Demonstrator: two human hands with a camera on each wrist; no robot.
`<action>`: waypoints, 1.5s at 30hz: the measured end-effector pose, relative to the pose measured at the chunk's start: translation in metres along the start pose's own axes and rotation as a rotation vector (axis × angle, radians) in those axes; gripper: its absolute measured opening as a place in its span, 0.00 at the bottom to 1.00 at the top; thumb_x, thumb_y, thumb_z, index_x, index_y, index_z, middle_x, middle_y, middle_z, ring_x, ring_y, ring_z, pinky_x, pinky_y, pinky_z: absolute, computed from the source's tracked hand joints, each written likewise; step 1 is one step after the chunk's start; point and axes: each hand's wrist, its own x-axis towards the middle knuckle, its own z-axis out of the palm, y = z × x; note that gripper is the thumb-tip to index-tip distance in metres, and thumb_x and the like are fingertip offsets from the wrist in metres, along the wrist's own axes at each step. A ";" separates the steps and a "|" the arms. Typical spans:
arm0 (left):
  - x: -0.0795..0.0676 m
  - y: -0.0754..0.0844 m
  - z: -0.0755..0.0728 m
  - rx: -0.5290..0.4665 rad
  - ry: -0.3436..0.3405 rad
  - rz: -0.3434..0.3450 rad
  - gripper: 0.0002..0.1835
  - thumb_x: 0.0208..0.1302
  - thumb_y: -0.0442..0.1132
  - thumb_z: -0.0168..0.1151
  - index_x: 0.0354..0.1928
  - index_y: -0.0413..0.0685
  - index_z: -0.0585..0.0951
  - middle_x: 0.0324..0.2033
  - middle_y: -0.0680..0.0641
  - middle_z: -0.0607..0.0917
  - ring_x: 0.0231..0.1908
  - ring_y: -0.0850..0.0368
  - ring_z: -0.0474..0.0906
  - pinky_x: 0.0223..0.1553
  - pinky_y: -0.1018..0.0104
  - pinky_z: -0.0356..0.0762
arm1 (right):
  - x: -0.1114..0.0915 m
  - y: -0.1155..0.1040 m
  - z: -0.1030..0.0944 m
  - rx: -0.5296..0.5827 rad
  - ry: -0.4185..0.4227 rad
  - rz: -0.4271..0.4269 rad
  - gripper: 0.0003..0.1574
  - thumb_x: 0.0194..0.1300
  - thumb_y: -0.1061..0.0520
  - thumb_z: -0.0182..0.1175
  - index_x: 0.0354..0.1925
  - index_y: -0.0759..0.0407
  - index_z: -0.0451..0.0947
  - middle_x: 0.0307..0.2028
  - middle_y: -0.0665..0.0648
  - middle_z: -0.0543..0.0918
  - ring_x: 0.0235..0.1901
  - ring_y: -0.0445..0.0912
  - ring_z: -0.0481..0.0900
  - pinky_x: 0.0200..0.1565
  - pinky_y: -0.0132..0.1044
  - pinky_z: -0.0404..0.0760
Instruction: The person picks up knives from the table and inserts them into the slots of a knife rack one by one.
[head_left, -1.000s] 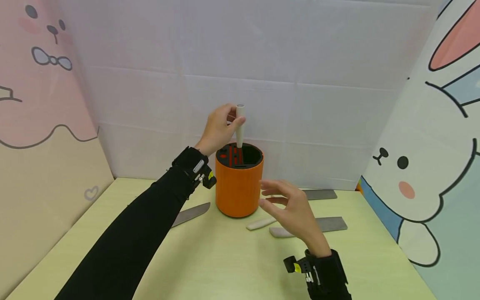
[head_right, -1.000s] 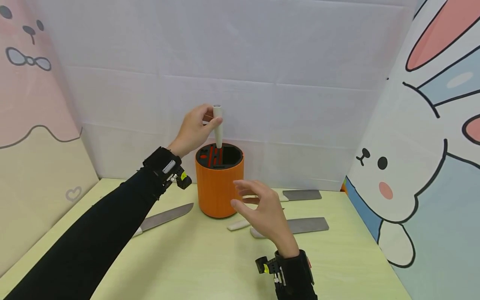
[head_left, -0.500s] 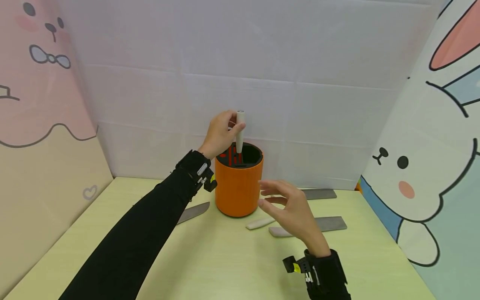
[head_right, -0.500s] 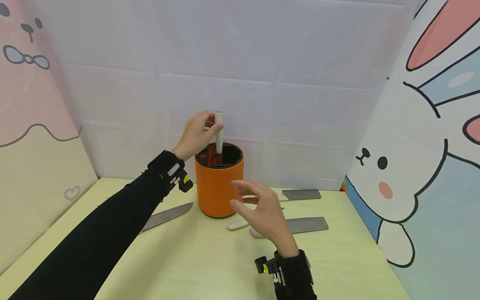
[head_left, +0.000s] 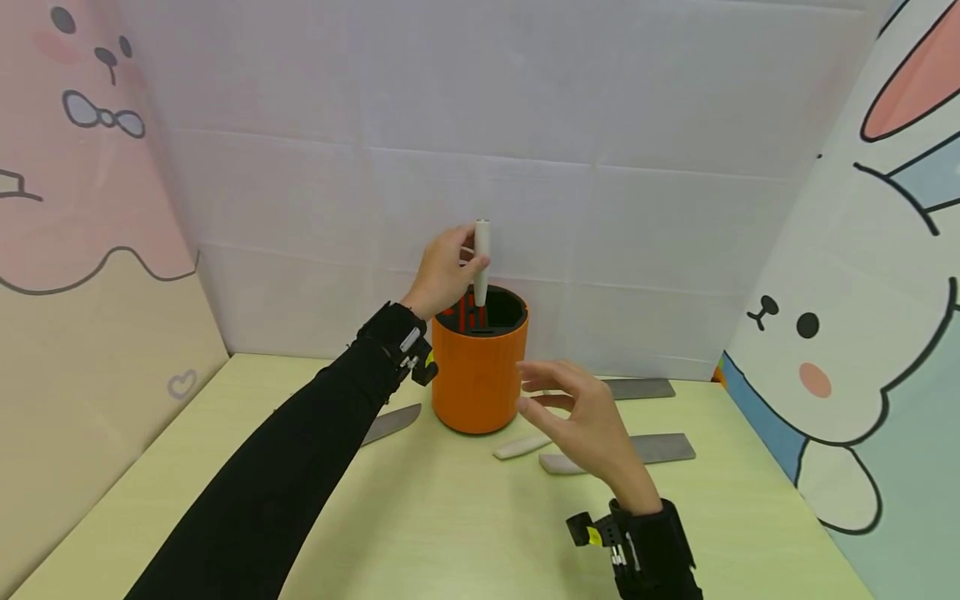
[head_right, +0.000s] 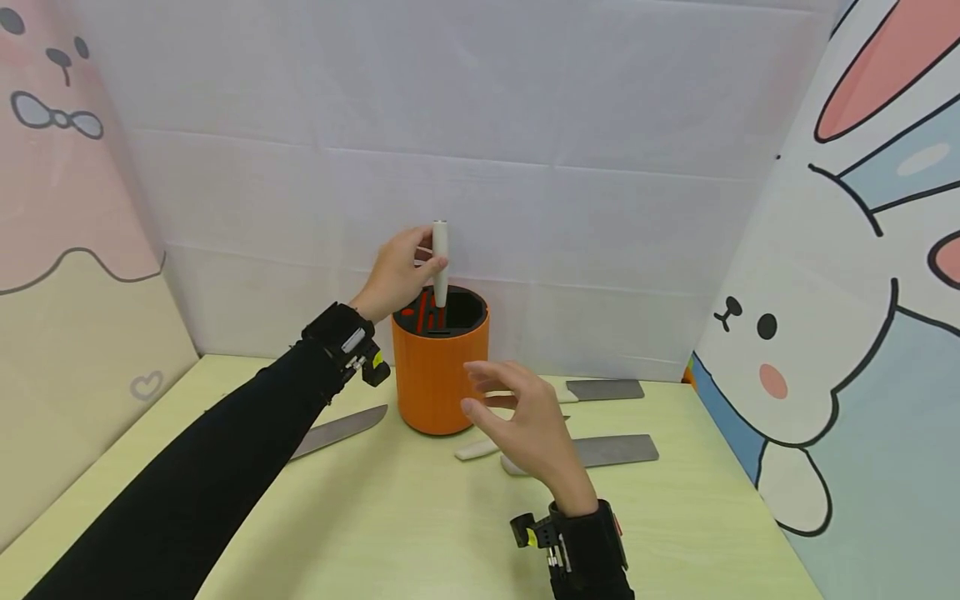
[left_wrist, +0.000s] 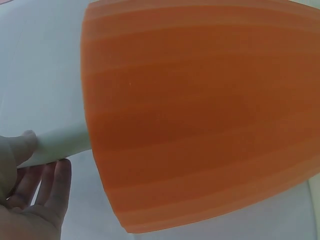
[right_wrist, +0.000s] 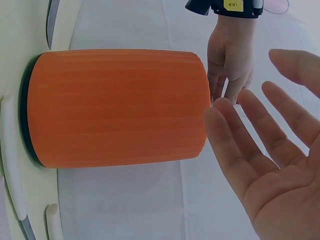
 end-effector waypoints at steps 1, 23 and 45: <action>0.000 0.000 0.000 -0.004 0.000 -0.007 0.26 0.68 0.38 0.59 0.66 0.43 0.67 0.49 0.44 0.75 0.45 0.55 0.74 0.45 0.65 0.77 | 0.000 0.000 0.000 -0.001 0.000 0.000 0.23 0.59 0.67 0.65 0.54 0.59 0.77 0.46 0.54 0.80 0.44 0.42 0.79 0.45 0.36 0.81; -0.005 -0.009 0.004 -0.043 -0.106 -0.076 0.38 0.68 0.37 0.59 0.74 0.48 0.50 0.58 0.41 0.71 0.49 0.53 0.73 0.44 0.63 0.78 | 0.001 0.001 0.000 -0.002 -0.023 -0.030 0.22 0.61 0.66 0.64 0.54 0.59 0.76 0.47 0.54 0.80 0.44 0.43 0.79 0.44 0.34 0.81; -0.039 0.010 -0.020 0.031 -0.040 0.049 0.35 0.67 0.46 0.60 0.72 0.50 0.57 0.61 0.46 0.69 0.52 0.55 0.71 0.53 0.60 0.74 | -0.002 0.002 -0.010 -0.016 -0.006 -0.034 0.22 0.61 0.66 0.64 0.55 0.63 0.75 0.50 0.60 0.80 0.45 0.49 0.79 0.46 0.41 0.81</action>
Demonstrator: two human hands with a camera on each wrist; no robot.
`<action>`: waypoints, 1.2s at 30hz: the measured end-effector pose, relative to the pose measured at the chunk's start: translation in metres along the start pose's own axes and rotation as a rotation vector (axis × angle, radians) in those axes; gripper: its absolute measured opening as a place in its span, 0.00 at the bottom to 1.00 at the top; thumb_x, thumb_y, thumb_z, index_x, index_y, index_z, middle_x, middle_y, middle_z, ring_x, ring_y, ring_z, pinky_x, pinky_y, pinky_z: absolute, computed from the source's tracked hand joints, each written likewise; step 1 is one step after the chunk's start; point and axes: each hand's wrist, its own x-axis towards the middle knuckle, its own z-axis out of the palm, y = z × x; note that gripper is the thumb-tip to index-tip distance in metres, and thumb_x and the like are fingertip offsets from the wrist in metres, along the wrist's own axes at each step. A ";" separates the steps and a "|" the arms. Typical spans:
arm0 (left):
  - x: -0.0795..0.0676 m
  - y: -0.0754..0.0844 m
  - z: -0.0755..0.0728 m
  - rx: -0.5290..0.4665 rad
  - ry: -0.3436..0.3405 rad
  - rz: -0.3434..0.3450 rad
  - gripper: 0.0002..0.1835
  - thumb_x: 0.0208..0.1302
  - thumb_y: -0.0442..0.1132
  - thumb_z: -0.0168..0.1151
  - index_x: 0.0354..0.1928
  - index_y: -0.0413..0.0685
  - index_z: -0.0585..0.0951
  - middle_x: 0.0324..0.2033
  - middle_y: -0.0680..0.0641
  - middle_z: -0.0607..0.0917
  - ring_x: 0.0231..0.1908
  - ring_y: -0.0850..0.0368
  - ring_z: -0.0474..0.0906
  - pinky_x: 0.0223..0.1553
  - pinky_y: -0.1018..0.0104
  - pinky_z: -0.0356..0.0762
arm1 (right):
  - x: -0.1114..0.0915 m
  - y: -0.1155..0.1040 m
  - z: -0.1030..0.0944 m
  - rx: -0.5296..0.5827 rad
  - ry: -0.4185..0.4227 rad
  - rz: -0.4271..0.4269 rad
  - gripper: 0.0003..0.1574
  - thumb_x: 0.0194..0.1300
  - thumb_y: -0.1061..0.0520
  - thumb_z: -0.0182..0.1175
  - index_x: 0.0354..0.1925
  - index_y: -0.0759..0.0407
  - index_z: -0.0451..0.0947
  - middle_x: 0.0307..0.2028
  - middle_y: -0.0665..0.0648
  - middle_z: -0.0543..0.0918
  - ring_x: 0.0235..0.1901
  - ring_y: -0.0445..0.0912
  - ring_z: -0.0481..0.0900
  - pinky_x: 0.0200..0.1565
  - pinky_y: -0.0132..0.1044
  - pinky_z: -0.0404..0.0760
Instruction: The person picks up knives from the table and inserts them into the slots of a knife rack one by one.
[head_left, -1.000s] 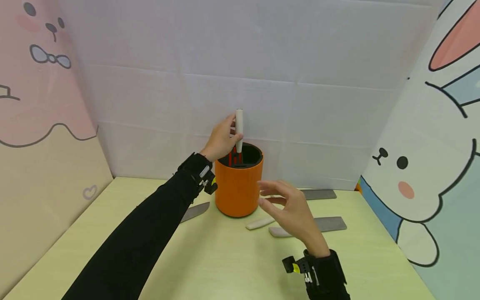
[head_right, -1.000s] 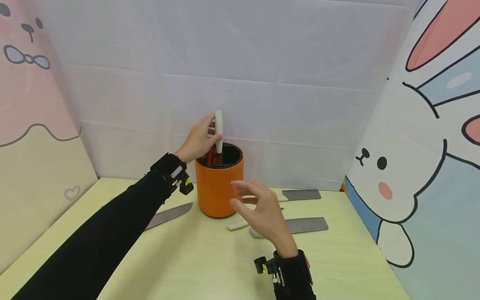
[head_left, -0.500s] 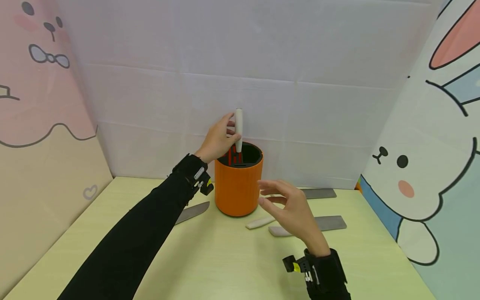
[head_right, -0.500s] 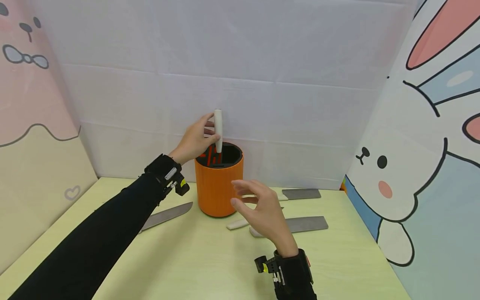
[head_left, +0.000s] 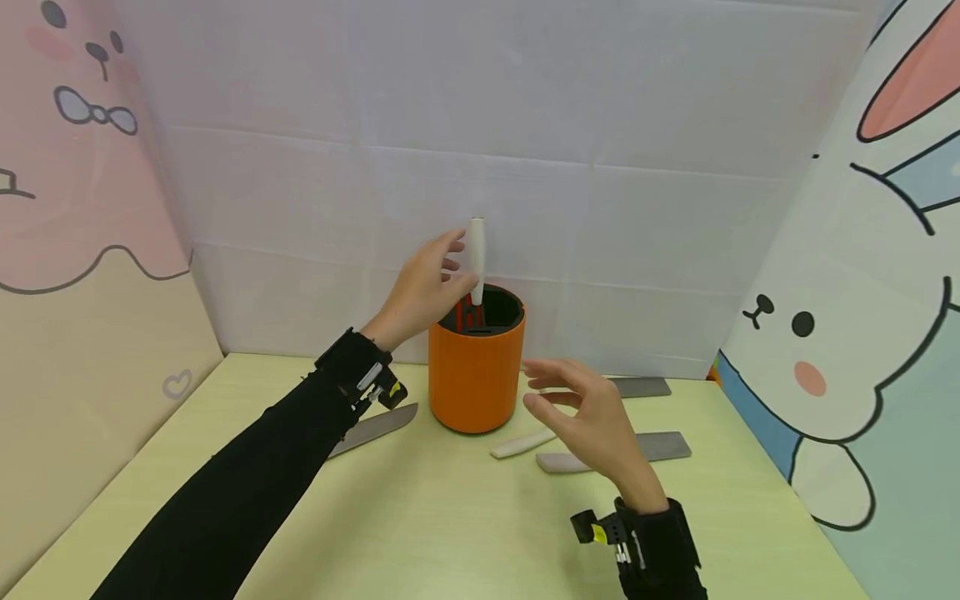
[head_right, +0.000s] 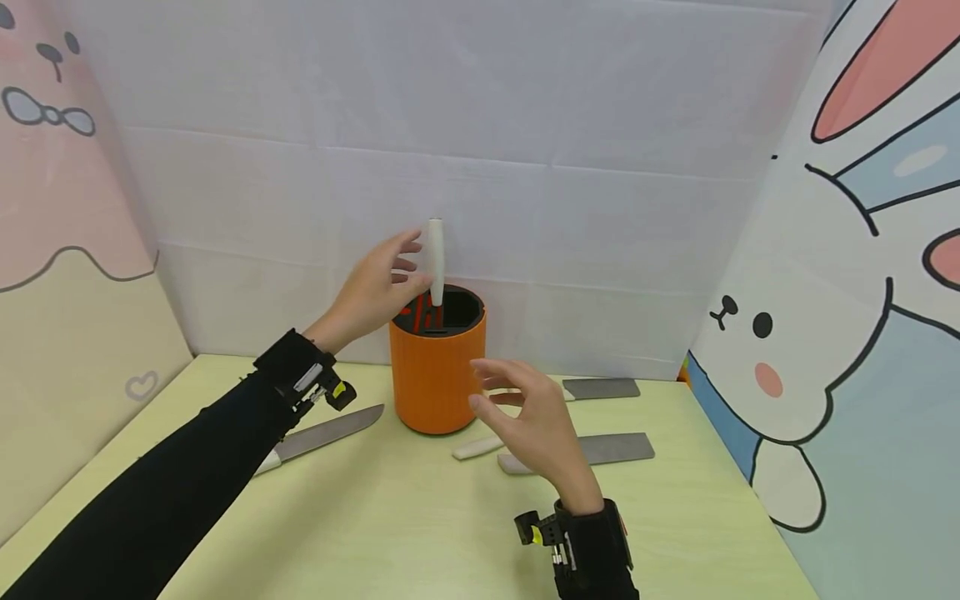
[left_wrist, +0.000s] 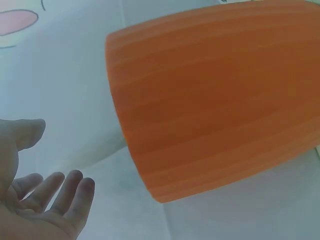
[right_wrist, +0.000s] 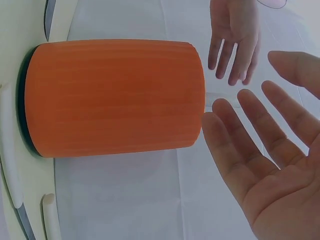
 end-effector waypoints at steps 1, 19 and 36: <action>-0.004 0.002 -0.001 0.009 0.003 0.016 0.35 0.67 0.46 0.60 0.72 0.50 0.58 0.61 0.46 0.69 0.52 0.55 0.71 0.53 0.60 0.74 | 0.000 0.000 -0.001 0.001 0.002 0.002 0.22 0.61 0.67 0.64 0.55 0.63 0.75 0.50 0.59 0.80 0.45 0.49 0.79 0.46 0.41 0.81; -0.084 0.024 0.000 0.055 -0.019 0.263 0.31 0.64 0.45 0.65 0.68 0.57 0.65 0.59 0.53 0.71 0.49 0.56 0.72 0.50 0.59 0.75 | -0.014 0.015 -0.015 -0.064 -0.031 0.032 0.23 0.59 0.68 0.65 0.54 0.61 0.76 0.45 0.56 0.80 0.43 0.47 0.80 0.43 0.35 0.81; -0.153 -0.002 0.020 0.089 -0.075 0.218 0.30 0.61 0.49 0.66 0.64 0.55 0.70 0.61 0.56 0.70 0.61 0.60 0.64 0.57 0.56 0.71 | -0.046 0.082 -0.038 -0.198 -0.096 0.030 0.26 0.60 0.60 0.67 0.55 0.46 0.75 0.47 0.45 0.78 0.44 0.42 0.79 0.42 0.38 0.83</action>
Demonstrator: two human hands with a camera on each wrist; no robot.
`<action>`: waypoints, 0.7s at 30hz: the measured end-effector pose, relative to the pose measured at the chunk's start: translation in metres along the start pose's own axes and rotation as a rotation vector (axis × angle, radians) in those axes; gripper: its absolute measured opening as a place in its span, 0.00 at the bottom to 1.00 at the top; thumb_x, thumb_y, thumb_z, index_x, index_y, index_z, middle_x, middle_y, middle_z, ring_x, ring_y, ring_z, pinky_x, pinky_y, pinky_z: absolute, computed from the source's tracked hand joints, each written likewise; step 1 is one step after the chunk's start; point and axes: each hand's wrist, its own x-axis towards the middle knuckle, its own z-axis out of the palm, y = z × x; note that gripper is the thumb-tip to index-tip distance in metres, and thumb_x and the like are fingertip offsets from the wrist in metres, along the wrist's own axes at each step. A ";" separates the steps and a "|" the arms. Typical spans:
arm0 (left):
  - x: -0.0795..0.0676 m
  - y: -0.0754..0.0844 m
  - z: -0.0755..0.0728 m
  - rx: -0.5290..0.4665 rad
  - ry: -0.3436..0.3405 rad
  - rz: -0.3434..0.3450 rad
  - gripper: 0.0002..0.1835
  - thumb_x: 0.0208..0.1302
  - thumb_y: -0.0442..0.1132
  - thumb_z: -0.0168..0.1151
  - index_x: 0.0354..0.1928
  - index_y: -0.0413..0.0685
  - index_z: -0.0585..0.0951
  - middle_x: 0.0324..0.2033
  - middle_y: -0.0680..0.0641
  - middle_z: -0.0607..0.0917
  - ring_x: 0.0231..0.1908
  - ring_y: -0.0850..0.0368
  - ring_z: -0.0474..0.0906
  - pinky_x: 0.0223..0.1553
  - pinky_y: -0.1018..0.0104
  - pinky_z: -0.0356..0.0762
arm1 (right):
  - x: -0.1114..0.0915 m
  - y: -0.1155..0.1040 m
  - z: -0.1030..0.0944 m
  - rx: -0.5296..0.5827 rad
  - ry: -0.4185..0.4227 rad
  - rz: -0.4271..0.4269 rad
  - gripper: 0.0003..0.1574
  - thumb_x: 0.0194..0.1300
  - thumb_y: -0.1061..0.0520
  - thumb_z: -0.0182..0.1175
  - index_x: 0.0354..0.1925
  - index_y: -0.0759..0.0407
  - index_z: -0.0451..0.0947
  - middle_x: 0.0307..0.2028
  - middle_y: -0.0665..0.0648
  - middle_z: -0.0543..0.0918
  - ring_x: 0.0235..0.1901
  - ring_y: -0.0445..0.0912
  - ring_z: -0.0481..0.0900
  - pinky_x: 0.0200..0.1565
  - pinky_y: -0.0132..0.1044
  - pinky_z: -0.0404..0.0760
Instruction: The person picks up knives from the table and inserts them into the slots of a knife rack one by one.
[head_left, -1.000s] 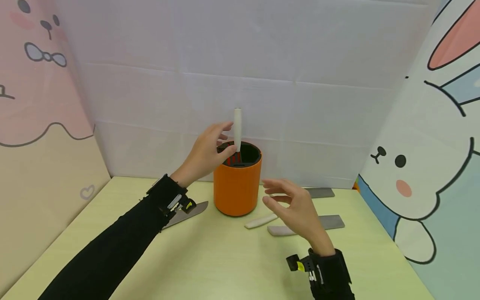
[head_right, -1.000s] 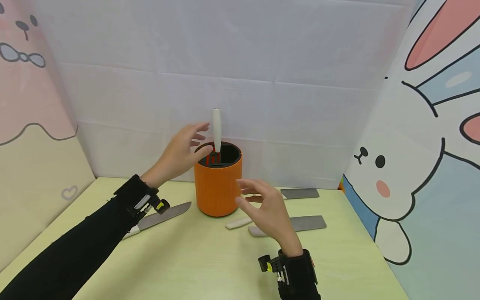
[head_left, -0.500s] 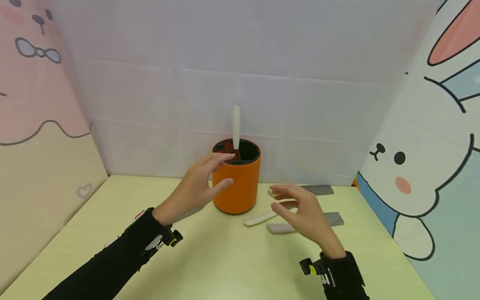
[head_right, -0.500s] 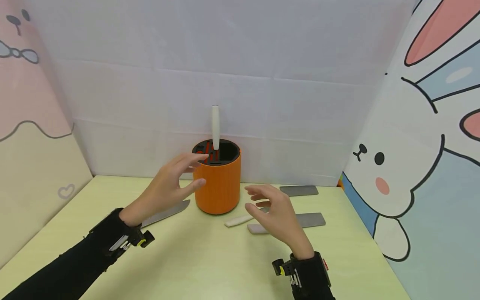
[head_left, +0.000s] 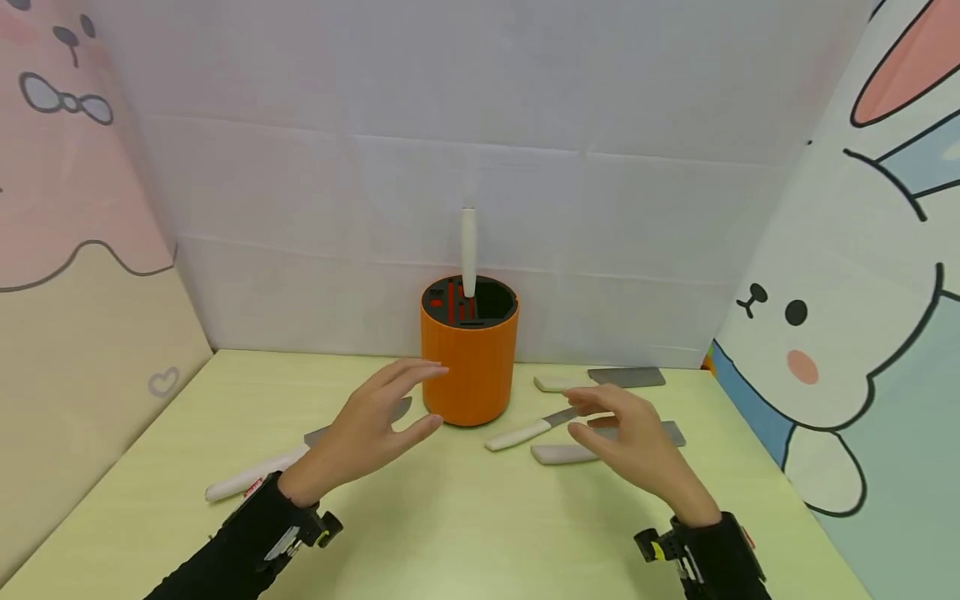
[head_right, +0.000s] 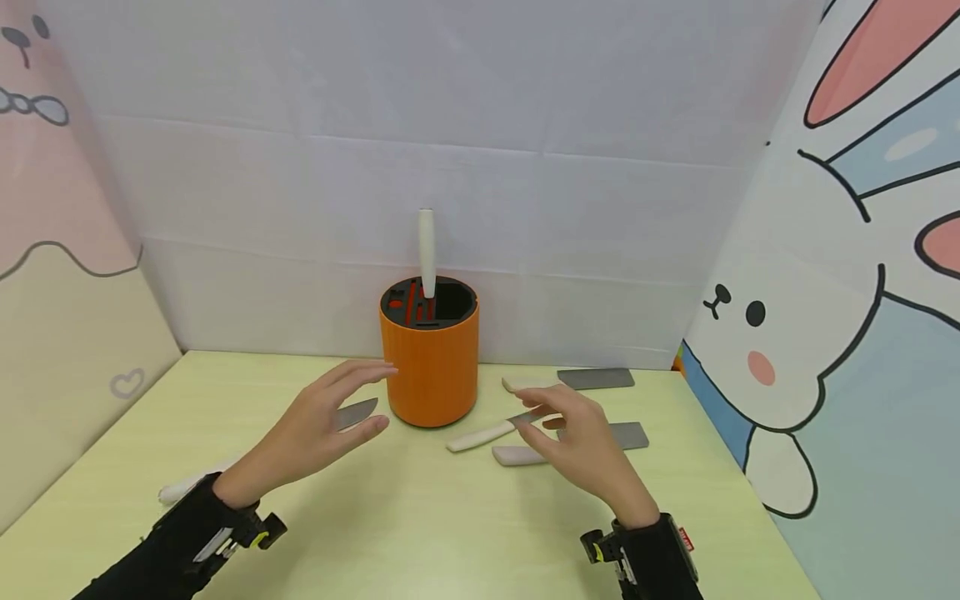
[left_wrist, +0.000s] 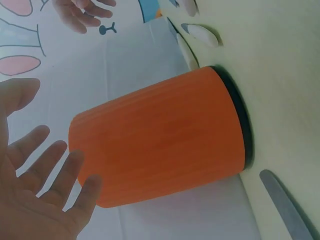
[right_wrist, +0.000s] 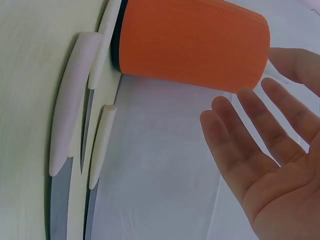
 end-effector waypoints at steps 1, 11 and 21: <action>-0.003 0.000 0.001 -0.008 0.002 -0.011 0.30 0.61 0.49 0.66 0.64 0.56 0.70 0.61 0.56 0.70 0.61 0.60 0.64 0.57 0.56 0.70 | -0.002 0.002 -0.001 -0.005 -0.002 0.001 0.26 0.60 0.60 0.67 0.55 0.46 0.75 0.48 0.45 0.78 0.44 0.42 0.78 0.42 0.38 0.83; -0.027 -0.004 0.021 0.013 0.008 -0.063 0.30 0.61 0.50 0.66 0.64 0.60 0.70 0.62 0.56 0.70 0.61 0.61 0.63 0.56 0.55 0.72 | -0.017 0.021 -0.002 -0.031 -0.017 0.024 0.26 0.60 0.60 0.67 0.56 0.48 0.75 0.49 0.48 0.79 0.43 0.44 0.79 0.42 0.38 0.82; -0.033 -0.007 0.031 0.015 0.007 -0.023 0.26 0.60 0.48 0.67 0.61 0.56 0.74 0.60 0.57 0.72 0.59 0.60 0.66 0.56 0.55 0.71 | -0.019 0.026 -0.002 -0.071 -0.019 0.028 0.27 0.59 0.60 0.68 0.56 0.47 0.75 0.48 0.47 0.79 0.42 0.47 0.80 0.41 0.41 0.83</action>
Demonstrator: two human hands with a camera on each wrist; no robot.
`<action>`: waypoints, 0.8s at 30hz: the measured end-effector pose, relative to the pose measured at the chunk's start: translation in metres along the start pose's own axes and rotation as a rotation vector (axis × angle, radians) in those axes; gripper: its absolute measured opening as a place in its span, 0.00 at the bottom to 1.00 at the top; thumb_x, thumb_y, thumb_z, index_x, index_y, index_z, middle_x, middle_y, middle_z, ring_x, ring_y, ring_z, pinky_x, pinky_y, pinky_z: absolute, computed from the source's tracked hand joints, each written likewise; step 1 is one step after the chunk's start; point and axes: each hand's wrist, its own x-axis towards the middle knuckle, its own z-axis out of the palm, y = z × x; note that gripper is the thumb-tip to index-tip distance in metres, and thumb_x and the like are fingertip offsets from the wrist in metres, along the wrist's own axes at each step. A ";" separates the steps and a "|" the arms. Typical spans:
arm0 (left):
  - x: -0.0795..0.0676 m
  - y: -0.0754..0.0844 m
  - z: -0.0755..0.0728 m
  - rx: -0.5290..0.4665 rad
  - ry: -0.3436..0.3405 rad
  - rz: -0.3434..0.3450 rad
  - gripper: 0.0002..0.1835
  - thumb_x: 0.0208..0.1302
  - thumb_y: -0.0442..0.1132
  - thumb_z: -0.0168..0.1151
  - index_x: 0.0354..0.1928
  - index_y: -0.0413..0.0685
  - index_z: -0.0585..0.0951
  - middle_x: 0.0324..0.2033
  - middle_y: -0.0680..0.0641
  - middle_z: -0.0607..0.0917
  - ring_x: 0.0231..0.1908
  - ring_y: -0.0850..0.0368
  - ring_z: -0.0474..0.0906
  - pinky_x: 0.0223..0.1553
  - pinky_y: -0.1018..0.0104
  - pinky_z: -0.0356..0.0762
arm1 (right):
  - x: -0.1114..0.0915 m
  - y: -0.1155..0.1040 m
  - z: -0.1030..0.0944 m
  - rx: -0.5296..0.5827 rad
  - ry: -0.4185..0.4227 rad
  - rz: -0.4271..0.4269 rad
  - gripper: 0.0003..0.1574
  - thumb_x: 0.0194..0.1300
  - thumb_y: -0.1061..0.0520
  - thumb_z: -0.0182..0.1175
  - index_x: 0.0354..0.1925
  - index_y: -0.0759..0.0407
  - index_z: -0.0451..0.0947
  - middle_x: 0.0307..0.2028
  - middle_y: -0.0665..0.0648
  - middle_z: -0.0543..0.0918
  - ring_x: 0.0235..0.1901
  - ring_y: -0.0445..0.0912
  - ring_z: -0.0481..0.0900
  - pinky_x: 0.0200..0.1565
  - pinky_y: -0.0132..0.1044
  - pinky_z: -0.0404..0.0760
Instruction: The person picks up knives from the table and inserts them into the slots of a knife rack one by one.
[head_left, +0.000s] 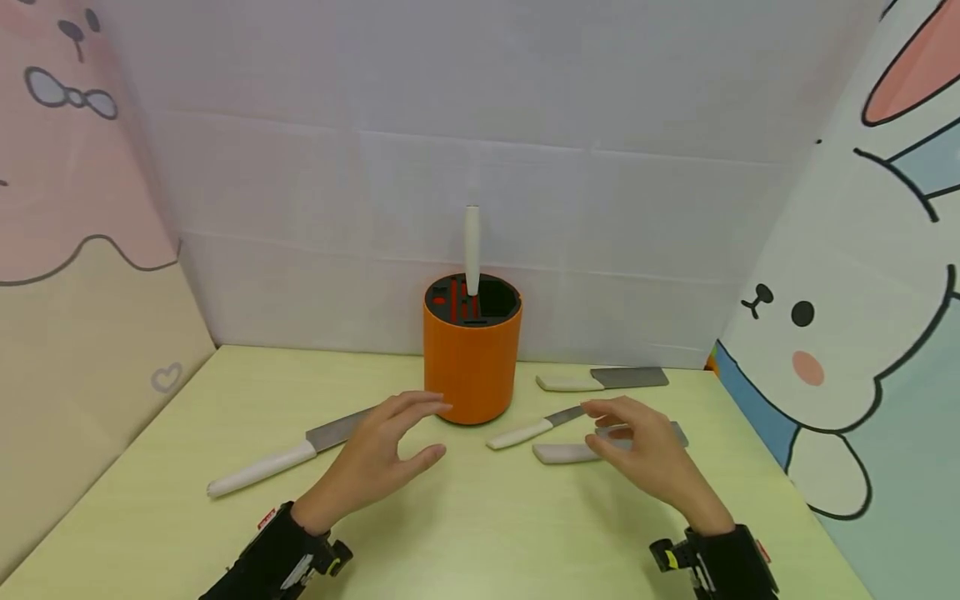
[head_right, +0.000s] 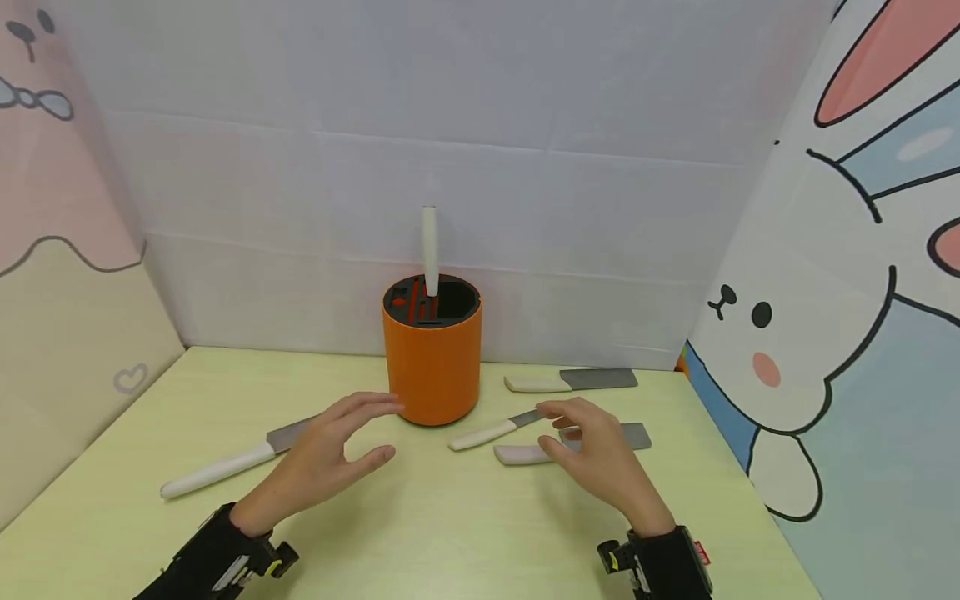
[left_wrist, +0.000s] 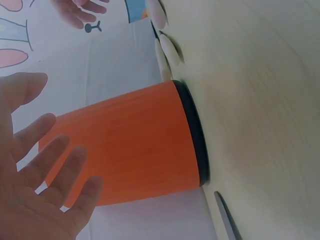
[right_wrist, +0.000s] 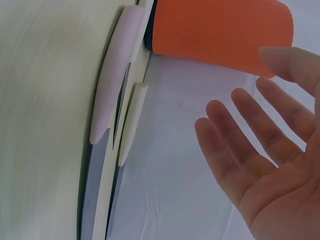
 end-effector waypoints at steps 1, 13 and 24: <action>0.000 0.000 0.000 0.003 0.003 0.003 0.26 0.60 0.49 0.67 0.61 0.56 0.74 0.60 0.57 0.71 0.59 0.60 0.66 0.56 0.55 0.72 | 0.000 0.001 0.000 -0.014 -0.005 0.005 0.27 0.58 0.60 0.68 0.56 0.47 0.75 0.47 0.47 0.79 0.42 0.48 0.80 0.41 0.42 0.83; -0.003 0.004 0.002 0.017 -0.021 -0.038 0.27 0.60 0.51 0.66 0.61 0.60 0.74 0.60 0.58 0.71 0.60 0.63 0.64 0.57 0.55 0.70 | -0.002 0.022 0.001 -0.102 -0.115 0.038 0.29 0.55 0.61 0.70 0.56 0.48 0.76 0.47 0.48 0.78 0.44 0.49 0.79 0.42 0.45 0.82; -0.004 0.005 0.003 0.008 -0.028 -0.034 0.26 0.61 0.50 0.66 0.61 0.61 0.74 0.60 0.57 0.72 0.60 0.64 0.63 0.58 0.56 0.69 | 0.003 0.043 0.007 -0.234 -0.267 -0.004 0.23 0.56 0.61 0.69 0.51 0.57 0.78 0.41 0.55 0.80 0.40 0.52 0.77 0.40 0.43 0.79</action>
